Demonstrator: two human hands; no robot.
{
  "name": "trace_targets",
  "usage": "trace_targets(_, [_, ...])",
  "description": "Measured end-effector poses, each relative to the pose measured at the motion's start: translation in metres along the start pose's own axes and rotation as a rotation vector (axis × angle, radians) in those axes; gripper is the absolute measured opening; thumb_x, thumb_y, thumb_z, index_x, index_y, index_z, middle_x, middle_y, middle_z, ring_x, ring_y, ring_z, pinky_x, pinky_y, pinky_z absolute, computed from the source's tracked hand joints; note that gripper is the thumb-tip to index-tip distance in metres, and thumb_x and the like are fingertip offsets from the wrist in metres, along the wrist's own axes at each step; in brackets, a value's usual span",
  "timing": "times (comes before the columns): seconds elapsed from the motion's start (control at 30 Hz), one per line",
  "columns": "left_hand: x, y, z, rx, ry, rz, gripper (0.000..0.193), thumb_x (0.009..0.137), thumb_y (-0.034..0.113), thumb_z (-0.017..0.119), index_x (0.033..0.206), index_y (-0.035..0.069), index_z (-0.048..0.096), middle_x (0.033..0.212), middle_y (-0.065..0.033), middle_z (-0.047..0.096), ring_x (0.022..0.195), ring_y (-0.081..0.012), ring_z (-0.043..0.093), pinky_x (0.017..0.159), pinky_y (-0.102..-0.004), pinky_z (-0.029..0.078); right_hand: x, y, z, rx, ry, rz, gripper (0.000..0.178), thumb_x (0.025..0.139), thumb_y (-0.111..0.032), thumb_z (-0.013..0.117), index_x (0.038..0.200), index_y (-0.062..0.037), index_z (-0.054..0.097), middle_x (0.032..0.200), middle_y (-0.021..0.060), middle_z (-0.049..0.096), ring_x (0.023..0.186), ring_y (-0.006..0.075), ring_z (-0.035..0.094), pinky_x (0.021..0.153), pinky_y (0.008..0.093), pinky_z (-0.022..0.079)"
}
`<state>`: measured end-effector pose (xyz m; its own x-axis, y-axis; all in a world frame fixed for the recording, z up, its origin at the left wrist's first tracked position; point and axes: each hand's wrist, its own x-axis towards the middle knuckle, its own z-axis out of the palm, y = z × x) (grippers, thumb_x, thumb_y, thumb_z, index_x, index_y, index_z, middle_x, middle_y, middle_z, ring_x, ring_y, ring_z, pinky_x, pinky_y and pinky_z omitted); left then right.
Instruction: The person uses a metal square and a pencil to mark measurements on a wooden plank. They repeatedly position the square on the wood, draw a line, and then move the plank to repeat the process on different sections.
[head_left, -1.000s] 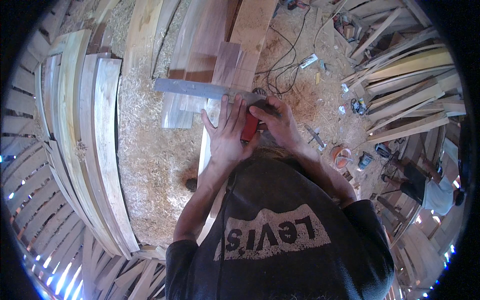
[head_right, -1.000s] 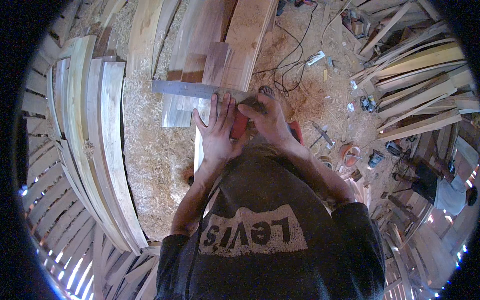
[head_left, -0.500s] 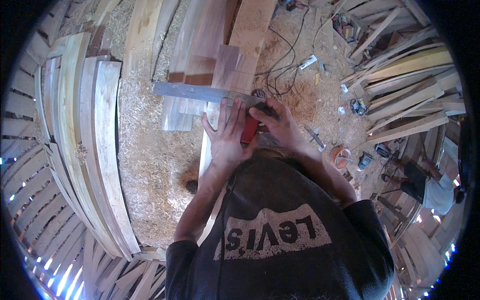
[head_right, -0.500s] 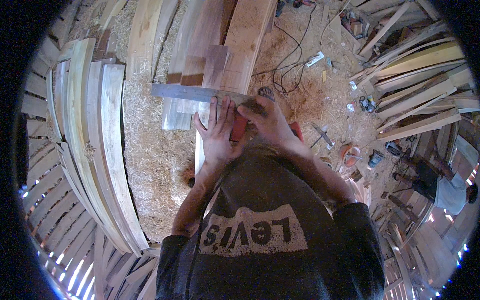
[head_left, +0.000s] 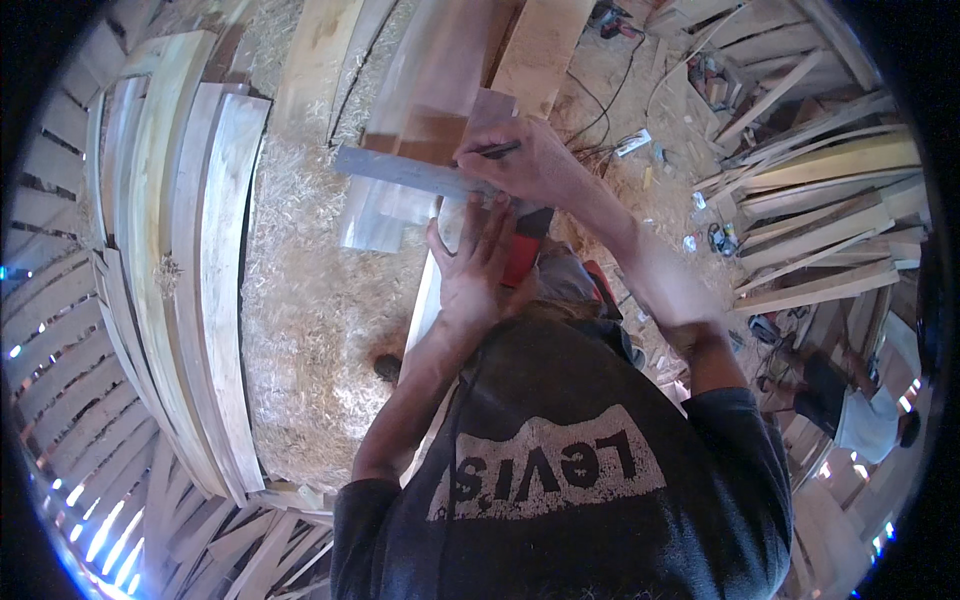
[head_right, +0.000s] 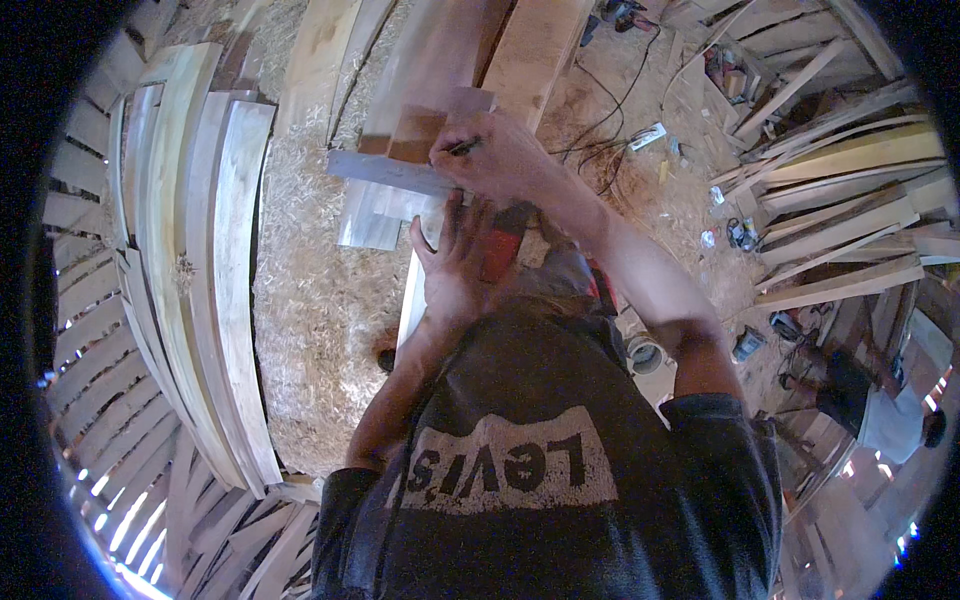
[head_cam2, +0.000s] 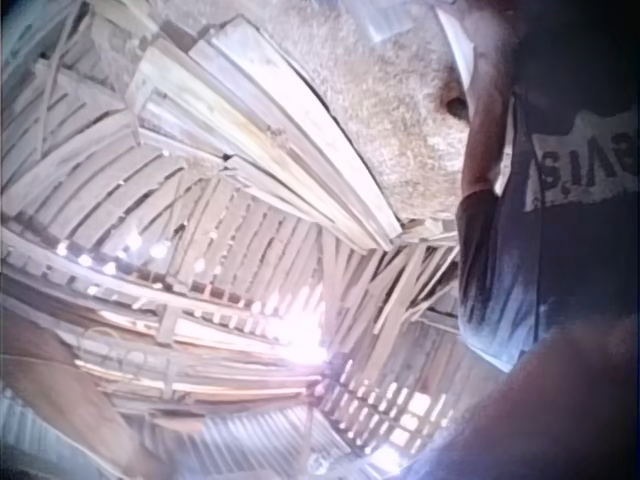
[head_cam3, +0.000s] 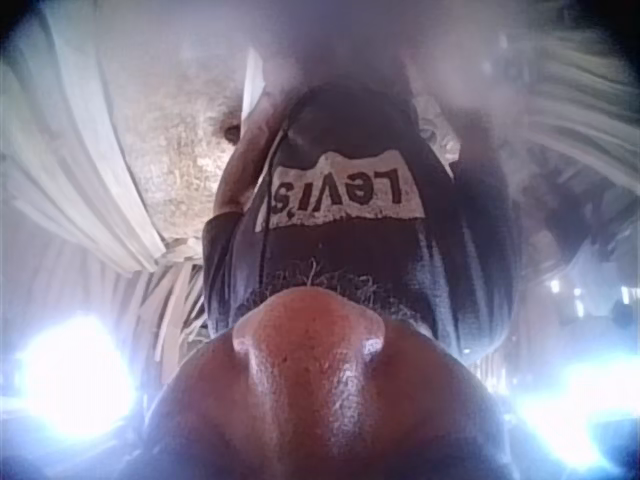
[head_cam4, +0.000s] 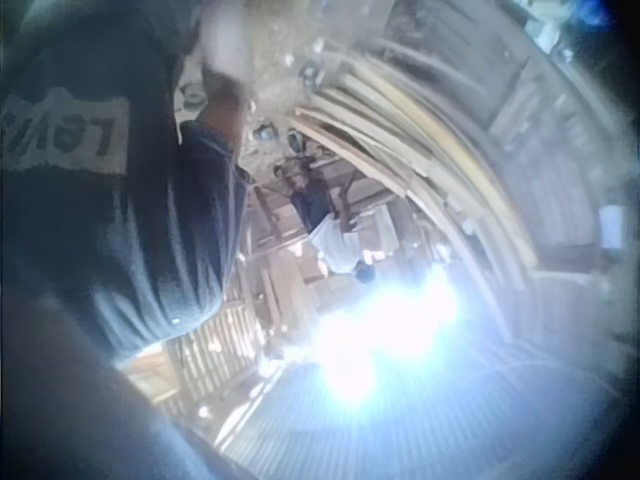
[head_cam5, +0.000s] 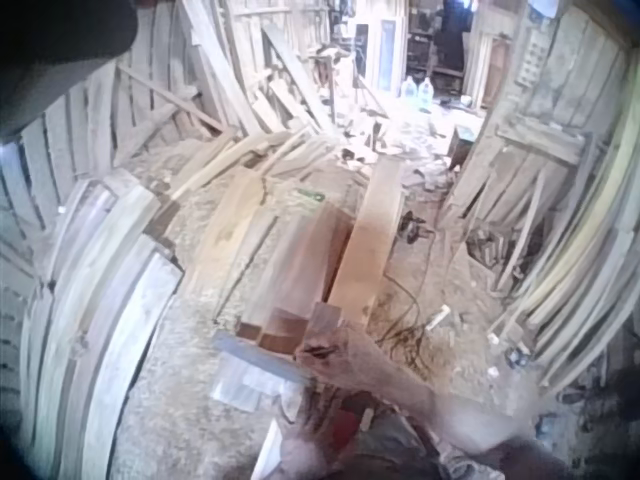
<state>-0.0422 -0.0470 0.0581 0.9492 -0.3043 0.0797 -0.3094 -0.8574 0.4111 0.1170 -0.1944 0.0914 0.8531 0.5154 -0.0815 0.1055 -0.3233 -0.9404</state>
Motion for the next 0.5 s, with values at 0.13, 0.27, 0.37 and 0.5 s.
trace_targets(0.13, [-0.004, -0.003, -0.004, -0.011, 0.011, 0.002, 0.088, 0.082, 0.043, 0.078, 0.154, 0.000, 0.049, 0.169, -0.0140, 0.039, 0.160, -0.0376, 0.026, 0.111, -0.0819, 0.015, 0.001, -0.023, -0.021, -0.340, -0.092, 0.106, 0.023, 0.093, -0.026, 0.073, 0.100, -0.0053, 0.078, 0.076, 0.0090, 0.071, 0.068, 0.0119, 0.067, 0.069, 0.0321, 0.056])
trace_targets(0.27, [-0.004, -0.001, -0.009, 0.015, 0.025, 0.003, 0.088, 0.083, 0.046, 0.076, 0.153, 0.000, 0.050, 0.168, -0.0148, 0.039, 0.159, -0.0384, 0.028, 0.112, -0.0809, 0.017, -0.005, -0.032, -0.036, -0.415, -0.081, 0.048, 0.024, 0.090, -0.028, 0.073, 0.096, -0.0050, 0.076, 0.075, 0.0114, 0.069, 0.066, 0.0172, 0.067, 0.067, 0.0353, 0.056])
trace_targets(0.37, [-0.001, 0.001, -0.006, 0.011, 0.012, 0.031, 0.087, 0.084, 0.047, 0.074, 0.153, -0.001, 0.051, 0.169, -0.0150, 0.039, 0.159, -0.0388, 0.028, 0.112, -0.0806, 0.017, 0.005, -0.009, -0.015, -0.225, 0.038, -0.106, 0.023, 0.089, -0.026, 0.073, 0.095, -0.0045, 0.075, 0.075, 0.0131, 0.069, 0.065, 0.0196, 0.067, 0.066, 0.0366, 0.055])
trace_targets(0.5, [-0.001, 0.001, -0.005, 0.011, 0.019, 0.032, 0.085, 0.083, 0.046, 0.074, 0.151, -0.001, 0.052, 0.167, -0.0155, 0.040, 0.159, -0.0393, 0.028, 0.112, -0.0809, 0.017, 0.003, -0.006, -0.013, -0.215, -0.034, -0.097, 0.023, 0.090, -0.028, 0.074, 0.098, -0.0062, 0.077, 0.080, 0.0140, 0.072, 0.073, 0.0171, 0.072, 0.069, 0.0349, 0.056])
